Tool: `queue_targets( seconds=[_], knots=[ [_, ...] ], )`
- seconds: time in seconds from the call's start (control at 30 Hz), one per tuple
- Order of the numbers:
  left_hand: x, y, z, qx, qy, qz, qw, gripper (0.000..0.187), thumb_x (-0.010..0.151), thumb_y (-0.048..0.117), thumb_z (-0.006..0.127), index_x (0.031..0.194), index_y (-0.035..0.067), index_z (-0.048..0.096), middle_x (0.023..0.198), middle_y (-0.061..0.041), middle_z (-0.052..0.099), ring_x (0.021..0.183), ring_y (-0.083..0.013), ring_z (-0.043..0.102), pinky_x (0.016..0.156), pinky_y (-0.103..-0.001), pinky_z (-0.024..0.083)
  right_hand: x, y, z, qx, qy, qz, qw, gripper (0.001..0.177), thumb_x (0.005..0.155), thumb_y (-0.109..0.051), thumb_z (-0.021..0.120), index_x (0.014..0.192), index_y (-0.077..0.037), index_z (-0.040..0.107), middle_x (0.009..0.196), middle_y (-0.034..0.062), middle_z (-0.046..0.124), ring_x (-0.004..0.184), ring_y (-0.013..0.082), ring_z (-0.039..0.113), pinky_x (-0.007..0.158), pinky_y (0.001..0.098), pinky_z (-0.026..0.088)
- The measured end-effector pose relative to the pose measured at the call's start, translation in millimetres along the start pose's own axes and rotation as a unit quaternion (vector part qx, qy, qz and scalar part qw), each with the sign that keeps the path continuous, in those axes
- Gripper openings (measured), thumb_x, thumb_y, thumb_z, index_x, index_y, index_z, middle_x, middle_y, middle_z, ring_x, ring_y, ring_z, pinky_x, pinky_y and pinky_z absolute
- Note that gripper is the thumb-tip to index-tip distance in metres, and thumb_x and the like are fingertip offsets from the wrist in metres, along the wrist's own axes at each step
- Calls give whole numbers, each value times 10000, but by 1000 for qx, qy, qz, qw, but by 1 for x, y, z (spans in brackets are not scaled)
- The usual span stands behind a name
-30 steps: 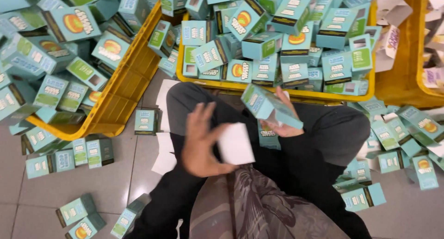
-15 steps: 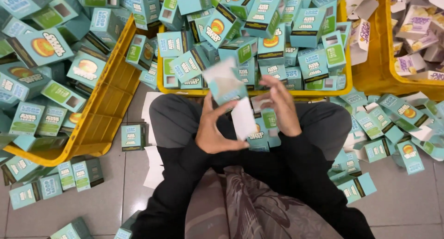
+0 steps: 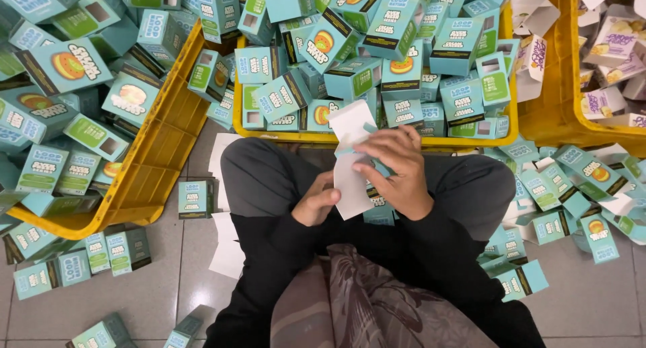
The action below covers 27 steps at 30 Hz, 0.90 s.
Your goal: Folding small cardboard boxes and inserting paper slips into them.
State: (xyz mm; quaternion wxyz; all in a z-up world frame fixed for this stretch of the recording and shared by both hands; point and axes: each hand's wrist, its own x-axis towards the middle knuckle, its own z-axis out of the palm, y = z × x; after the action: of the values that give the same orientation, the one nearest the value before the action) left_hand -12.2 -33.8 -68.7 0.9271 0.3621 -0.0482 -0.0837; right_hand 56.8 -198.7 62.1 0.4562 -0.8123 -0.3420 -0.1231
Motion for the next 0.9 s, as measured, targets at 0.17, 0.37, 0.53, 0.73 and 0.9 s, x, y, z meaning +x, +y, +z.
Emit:
queue_targets(
  seconds=[0.17, 0.37, 0.53, 0.73, 0.9],
  knots=[
    [0, 9, 14, -19, -11, 19, 1000, 713, 857, 475, 718, 1250, -117, 652, 905, -156, 685, 791, -203, 689, 677, -350, 593, 2, -9, 8, 37, 57, -19, 997, 71, 893, -97, 825, 906, -151, 780, 840, -2, 733, 872, 231, 663, 1078, 545, 345],
    [-8, 6, 6, -40, -21, 48, 998, 767, 980, 567, 572, 1383, -86, 561, 1163, -195, 689, 1022, -250, 687, 863, -464, 596, -5, -11, 4, 83, -20, -64, 994, 119, 957, -129, 697, 1011, -140, 803, 1103, 72, 738, 1044, 256, 680, 1081, 525, 386],
    [-13, 1, -3, -27, -27, 53, 998, 823, 1049, 602, 402, 1495, -86, 462, 1346, -241, 627, 1229, -340, 627, 1008, -596, 505, -10, -25, -6, 74, -132, -52, 987, 678, 819, -593, 779, 1331, -154, 705, 1521, 170, 562, 1351, 369, 567, 1154, 666, 225],
    [-13, 8, 10, 41, -5, 68, 997, 768, 1059, 575, 408, 1409, -92, 563, 1323, -283, 647, 1289, -361, 563, 1134, -555, 396, -19, -19, -5, 92, -45, -16, 995, 400, 853, -155, 860, 1221, -117, 707, 1309, 97, 723, 1229, 305, 677, 1219, 629, 167],
    [-8, 44, 41, 271, 80, 220, 934, 579, 847, 254, 835, 1317, -44, 675, 1455, -249, 503, 1430, -356, 438, 1210, -499, 309, -20, -12, -8, 40, 24, 2, 999, 332, 823, -48, 858, 1127, -100, 734, 1201, 128, 710, 1060, 343, 702, 1078, 623, 397]
  ],
)
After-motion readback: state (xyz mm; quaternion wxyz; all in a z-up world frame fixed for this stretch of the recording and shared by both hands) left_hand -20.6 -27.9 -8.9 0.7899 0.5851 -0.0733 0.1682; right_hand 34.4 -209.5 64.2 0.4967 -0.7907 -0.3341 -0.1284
